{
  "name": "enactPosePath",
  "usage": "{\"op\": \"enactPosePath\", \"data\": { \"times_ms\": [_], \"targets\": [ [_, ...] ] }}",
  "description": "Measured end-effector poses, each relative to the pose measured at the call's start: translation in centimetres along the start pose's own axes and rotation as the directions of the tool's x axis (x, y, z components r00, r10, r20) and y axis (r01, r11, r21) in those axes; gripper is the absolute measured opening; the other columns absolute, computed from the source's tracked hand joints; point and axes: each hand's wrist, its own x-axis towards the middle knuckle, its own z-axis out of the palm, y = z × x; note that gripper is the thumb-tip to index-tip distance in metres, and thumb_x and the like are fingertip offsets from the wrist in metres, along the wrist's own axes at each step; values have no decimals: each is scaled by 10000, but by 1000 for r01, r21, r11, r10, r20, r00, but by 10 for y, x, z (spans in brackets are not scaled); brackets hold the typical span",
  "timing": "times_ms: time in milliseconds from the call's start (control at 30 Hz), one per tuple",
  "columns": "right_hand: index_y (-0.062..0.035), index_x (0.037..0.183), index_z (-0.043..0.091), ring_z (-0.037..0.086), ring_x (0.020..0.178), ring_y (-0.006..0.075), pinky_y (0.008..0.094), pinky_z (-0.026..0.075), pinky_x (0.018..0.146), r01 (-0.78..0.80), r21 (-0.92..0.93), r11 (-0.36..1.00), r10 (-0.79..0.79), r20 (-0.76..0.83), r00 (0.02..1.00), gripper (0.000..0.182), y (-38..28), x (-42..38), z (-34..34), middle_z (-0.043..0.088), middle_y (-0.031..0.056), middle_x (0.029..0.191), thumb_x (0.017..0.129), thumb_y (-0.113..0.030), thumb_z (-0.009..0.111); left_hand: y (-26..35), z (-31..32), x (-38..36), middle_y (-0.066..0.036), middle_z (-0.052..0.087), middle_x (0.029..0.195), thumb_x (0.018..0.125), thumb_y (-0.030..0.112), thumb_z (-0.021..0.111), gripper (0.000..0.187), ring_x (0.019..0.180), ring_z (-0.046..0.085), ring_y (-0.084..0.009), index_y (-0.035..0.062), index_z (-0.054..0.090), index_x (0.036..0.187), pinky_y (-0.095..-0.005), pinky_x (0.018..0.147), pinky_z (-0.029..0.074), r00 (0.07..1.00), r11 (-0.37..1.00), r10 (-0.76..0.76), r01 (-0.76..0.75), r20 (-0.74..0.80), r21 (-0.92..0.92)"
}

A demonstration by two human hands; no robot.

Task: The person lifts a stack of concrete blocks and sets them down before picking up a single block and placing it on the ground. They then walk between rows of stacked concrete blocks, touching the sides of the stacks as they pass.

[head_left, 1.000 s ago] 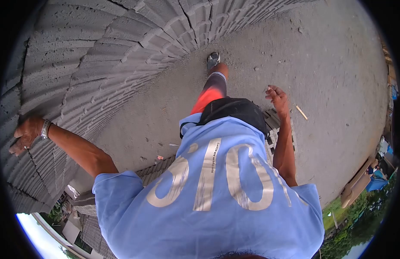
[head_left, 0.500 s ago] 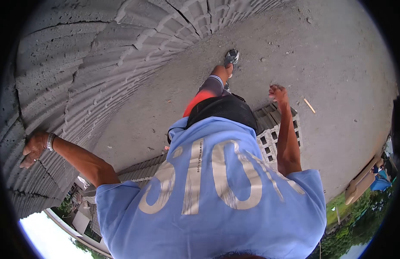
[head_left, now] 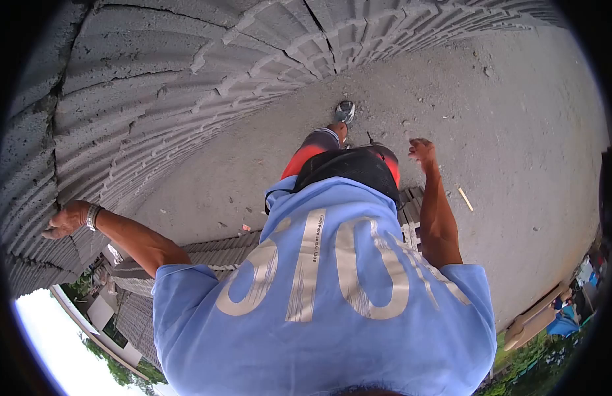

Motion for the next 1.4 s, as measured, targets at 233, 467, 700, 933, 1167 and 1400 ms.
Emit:
{"op": "enactPosePath", "data": {
  "times_ms": [233,467,700,933,1167,1400],
  "targets": [
    [-57,1147,647,672,720,208,364,469,601,-110,-37,993,109,-46,993,417,23,-2,-96,703,124,946,860,-356,609,185,1,-87,-204,429,1345,945,325,230,578,1192,454,-324,-64,445,1314,-436,988,448,974,961,216,-201,63,-191],
    [-60,1225,614,679,836,226,365,473,692,88,-58,994,-85,50,995,469,-11,16,-183,693,144,1060,883,-379,583,256,74,-112,-270,452,1268,976,434,230,624,1237,386,-435,-92,407,1262,-561,1005,371,578,576,815,-815,-28,-69],
    [-52,1254,586,667,803,236,371,456,674,-60,225,972,96,-156,983,495,128,3,-306,687,155,1044,891,-389,597,407,98,-181,-307,154,1534,967,308,277,650,1442,-7,-502,-134,212,1438,-595,1148,110,997,994,54,-48,55,-101],
    [-58,1188,617,664,720,221,371,431,592,-415,403,816,510,-161,845,430,234,-63,-350,701,144,968,893,-369,582,390,102,-177,-276,104,1570,965,321,300,682,1467,-5,-440,-113,157,1472,-580,1154,111,985,985,103,-120,138,121],
    [-57,1291,580,656,820,206,351,442,663,-4,173,985,32,-161,987,496,76,36,-375,691,132,1056,907,-371,569,313,141,-159,-270,37,1582,899,169,488,646,1471,-58,-420,-135,197,1389,-544,1164,20,971,967,237,-237,13,97],
    [-43,1271,570,667,813,216,338,456,670,-40,120,992,57,-137,989,545,97,-5,-376,684,140,1051,878,-418,613,328,149,-168,-236,234,1468,903,179,519,506,1362,177,-395,-51,348,1320,-520,1089,170,945,958,286,-281,-162,51]
  ]
}}
